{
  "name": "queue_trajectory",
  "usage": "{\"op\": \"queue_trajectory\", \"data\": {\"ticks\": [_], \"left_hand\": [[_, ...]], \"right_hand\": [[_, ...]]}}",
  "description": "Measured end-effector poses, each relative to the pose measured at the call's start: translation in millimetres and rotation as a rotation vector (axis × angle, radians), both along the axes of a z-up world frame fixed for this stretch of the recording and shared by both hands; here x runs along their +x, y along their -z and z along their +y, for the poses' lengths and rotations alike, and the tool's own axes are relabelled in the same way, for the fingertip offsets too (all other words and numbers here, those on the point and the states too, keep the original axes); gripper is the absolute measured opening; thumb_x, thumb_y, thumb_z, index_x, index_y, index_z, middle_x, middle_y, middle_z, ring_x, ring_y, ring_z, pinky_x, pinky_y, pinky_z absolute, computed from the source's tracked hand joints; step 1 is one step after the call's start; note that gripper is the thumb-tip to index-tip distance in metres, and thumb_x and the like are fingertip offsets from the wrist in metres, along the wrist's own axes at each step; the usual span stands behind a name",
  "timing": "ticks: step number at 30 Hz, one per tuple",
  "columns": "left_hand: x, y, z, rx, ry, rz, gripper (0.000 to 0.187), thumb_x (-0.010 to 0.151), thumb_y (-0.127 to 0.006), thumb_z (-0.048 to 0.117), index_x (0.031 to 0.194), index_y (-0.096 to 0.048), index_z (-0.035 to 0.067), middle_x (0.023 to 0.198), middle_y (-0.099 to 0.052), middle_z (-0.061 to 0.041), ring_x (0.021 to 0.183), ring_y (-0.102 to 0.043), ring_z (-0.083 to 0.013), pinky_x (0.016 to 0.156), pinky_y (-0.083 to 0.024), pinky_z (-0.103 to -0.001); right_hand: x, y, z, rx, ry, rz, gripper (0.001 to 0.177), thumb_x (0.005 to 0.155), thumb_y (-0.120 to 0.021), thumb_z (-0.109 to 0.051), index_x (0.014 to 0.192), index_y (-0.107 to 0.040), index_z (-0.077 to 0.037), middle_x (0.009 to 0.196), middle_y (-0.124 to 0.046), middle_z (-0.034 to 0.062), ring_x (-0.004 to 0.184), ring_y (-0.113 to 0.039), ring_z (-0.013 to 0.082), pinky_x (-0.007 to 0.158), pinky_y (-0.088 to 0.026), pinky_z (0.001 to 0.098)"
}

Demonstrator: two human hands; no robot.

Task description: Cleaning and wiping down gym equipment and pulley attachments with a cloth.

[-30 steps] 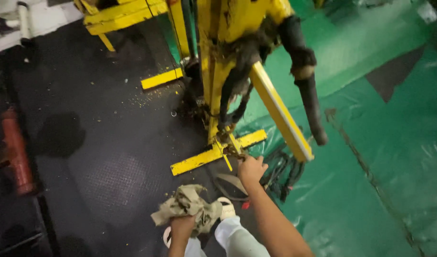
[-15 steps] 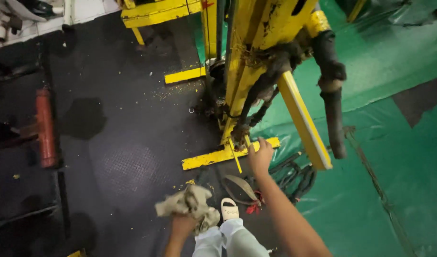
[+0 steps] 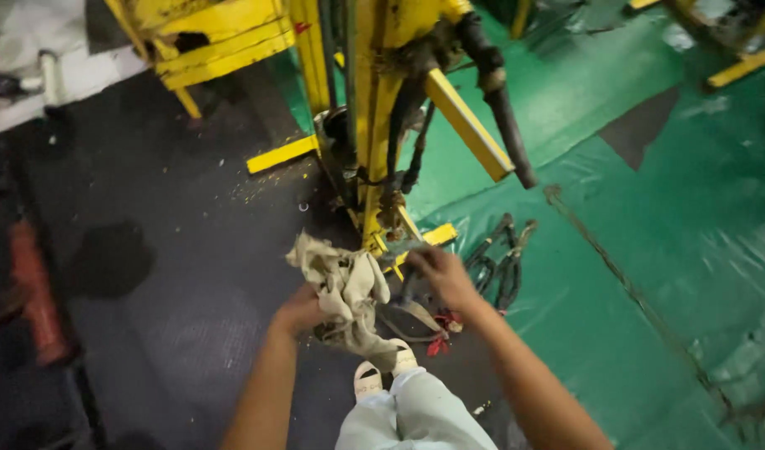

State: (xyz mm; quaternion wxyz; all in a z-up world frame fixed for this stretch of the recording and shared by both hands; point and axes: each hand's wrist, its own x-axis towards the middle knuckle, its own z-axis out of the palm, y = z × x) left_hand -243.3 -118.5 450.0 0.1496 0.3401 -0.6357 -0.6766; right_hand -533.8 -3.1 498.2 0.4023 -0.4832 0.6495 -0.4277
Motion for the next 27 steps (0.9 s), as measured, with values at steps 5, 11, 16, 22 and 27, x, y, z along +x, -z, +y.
{"op": "queue_trajectory", "data": {"ticks": [5,11,16,22,27], "left_hand": [[-34.8,6.8,2.5,-0.042,0.172,0.166,0.066,0.068,-0.090,0.017,0.129,-0.067,0.010,0.119,-0.072,-0.002,0.106,-0.068,-0.0171,0.090,-0.058,-0.038],[-63.4,-26.0,-24.6,-0.084,0.141,0.378,0.071,0.069,-0.092,0.017,0.133,-0.063,0.011,0.128,-0.067,0.000,0.115,-0.062,-0.0181,0.097,-0.055,-0.037],[-85.3,-119.6,-54.3,-0.073,-0.032,0.309,0.080,0.060,-0.091,0.022,0.134,-0.061,0.013,0.128,-0.067,-0.001,0.114,-0.064,-0.0180,0.095,-0.056,-0.038],[-137.9,-167.6,-77.5,-0.650,-0.167,0.192,0.077,0.066,-0.092,0.029,0.132,-0.060,0.007,0.130,-0.065,-0.009,0.117,-0.063,-0.0226,0.097,-0.054,-0.040],[-183.2,-185.9,-81.3,-0.945,-0.487,0.188,0.051,0.091,-0.078,0.029,0.135,-0.062,0.008,0.135,-0.067,-0.012,0.126,-0.064,-0.0301,0.104,-0.051,-0.044]], "right_hand": [[-30.0,-90.3,35.6,-0.028,0.164,0.204,0.018,0.100,-0.060,-0.020,0.104,-0.069,-0.005,0.086,-0.074,0.0033,0.076,-0.065,0.0112,0.071,-0.053,0.0291],[-76.7,-166.3,52.2,-0.147,0.212,0.318,0.013,0.096,-0.057,-0.010,0.102,-0.067,-0.006,0.084,-0.072,0.0032,0.076,-0.063,0.0093,0.068,-0.052,0.0270],[-113.9,-195.3,28.5,-0.139,0.327,0.418,0.016,0.098,-0.062,-0.008,0.112,-0.070,-0.006,0.073,-0.061,0.0083,0.067,-0.053,0.0118,0.061,-0.045,0.0292],[-149.3,-167.9,-50.4,-0.485,0.267,0.284,0.011,0.097,-0.066,-0.008,0.104,-0.071,-0.002,0.083,-0.072,0.0013,0.076,-0.064,0.0055,0.069,-0.052,0.0244],[-135.3,-132.0,-130.3,-0.527,0.183,-0.027,0.018,0.098,-0.072,-0.016,0.105,-0.074,-0.001,0.080,-0.072,0.0045,0.073,-0.062,0.0074,0.066,-0.052,0.0270]]}}
